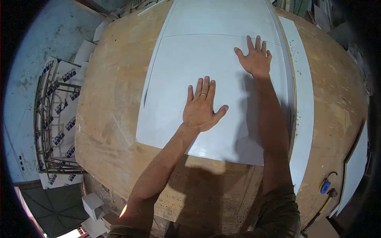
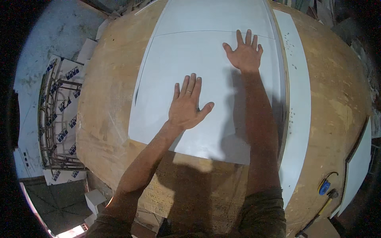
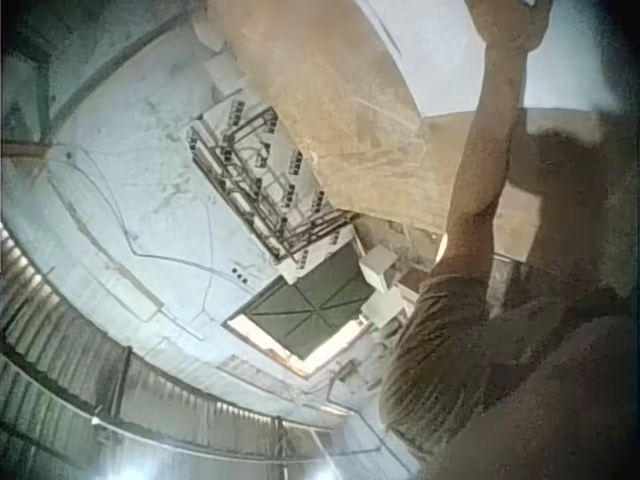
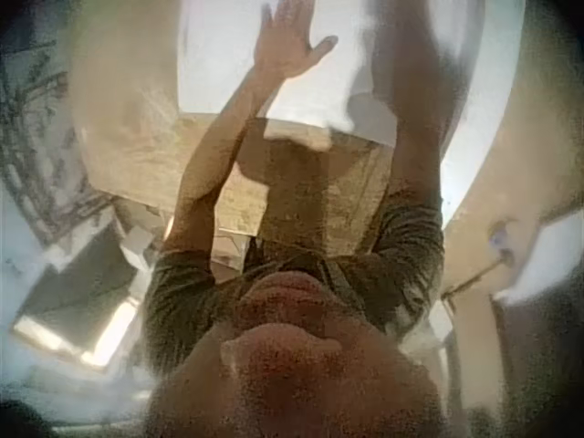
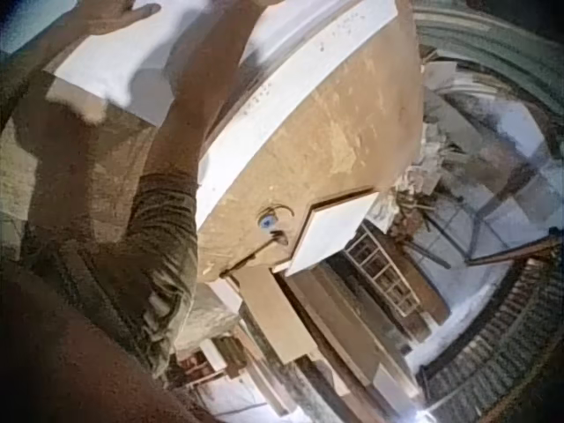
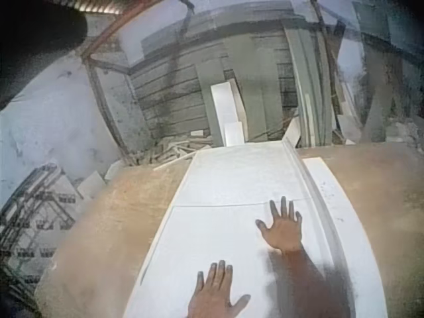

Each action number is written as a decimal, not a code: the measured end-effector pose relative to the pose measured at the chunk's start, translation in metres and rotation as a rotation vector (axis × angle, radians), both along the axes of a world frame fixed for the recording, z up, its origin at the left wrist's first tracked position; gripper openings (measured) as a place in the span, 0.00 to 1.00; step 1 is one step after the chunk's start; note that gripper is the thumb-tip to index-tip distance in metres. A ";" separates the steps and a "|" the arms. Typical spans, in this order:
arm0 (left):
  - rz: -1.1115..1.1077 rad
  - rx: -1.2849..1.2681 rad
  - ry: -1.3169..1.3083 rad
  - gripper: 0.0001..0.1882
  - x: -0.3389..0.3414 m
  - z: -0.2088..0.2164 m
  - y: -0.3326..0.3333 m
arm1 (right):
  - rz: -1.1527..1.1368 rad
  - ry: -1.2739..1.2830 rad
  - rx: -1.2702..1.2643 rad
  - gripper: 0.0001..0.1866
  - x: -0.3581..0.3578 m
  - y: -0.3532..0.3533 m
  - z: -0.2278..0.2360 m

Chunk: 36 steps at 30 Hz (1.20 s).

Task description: The person positions and aligns white panels on a wooden workbench, takes measurements of a cabinet interior with a tape measure, and hammers a wooden board into place.

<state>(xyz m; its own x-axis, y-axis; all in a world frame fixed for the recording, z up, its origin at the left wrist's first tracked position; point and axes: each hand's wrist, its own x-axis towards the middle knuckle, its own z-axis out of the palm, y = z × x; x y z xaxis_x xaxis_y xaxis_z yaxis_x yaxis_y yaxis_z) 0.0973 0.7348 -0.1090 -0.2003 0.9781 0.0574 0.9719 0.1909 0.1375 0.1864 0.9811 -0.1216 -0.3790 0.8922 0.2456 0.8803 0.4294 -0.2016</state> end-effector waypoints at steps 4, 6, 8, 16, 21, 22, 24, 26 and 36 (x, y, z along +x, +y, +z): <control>0.003 0.007 -0.013 0.46 -0.002 0.003 0.007 | 0.004 -0.003 0.004 0.41 -0.004 0.012 0.004; -0.001 0.007 -0.012 0.46 -0.002 0.004 0.010 | 0.016 0.008 0.012 0.41 -0.003 0.017 0.006; -0.010 0.012 -0.008 0.46 -0.001 0.004 0.012 | 0.023 0.021 0.025 0.41 -0.002 0.021 0.005; 0.012 -0.038 -0.006 0.46 -0.001 0.004 0.015 | 0.139 -0.047 0.039 0.40 -0.017 0.054 0.005; 0.025 -0.048 0.004 0.47 -0.007 0.005 0.021 | 0.139 -0.119 -0.070 0.40 -0.027 0.066 0.015; 0.025 -0.043 0.011 0.47 -0.009 0.006 0.022 | 0.132 -0.116 -0.079 0.40 -0.028 0.067 0.017; 0.030 -0.045 0.014 0.47 -0.010 0.006 0.026 | 0.121 -0.111 -0.091 0.41 -0.029 0.071 0.018; 0.028 -0.042 0.014 0.47 -0.008 0.005 0.029 | 0.113 -0.125 -0.089 0.41 -0.027 0.074 0.017; 0.060 0.008 -0.018 0.46 -0.010 0.005 0.036 | 0.129 -0.115 -0.084 0.42 -0.032 0.084 0.015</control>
<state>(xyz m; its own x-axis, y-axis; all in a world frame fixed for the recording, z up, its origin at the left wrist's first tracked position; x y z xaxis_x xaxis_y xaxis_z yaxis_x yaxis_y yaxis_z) 0.0871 0.7706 -0.1041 -0.2598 0.9637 0.0610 0.9561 0.2479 0.1562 0.1543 1.0647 -0.1066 -0.5126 0.8500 0.1210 0.8384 0.5260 -0.1429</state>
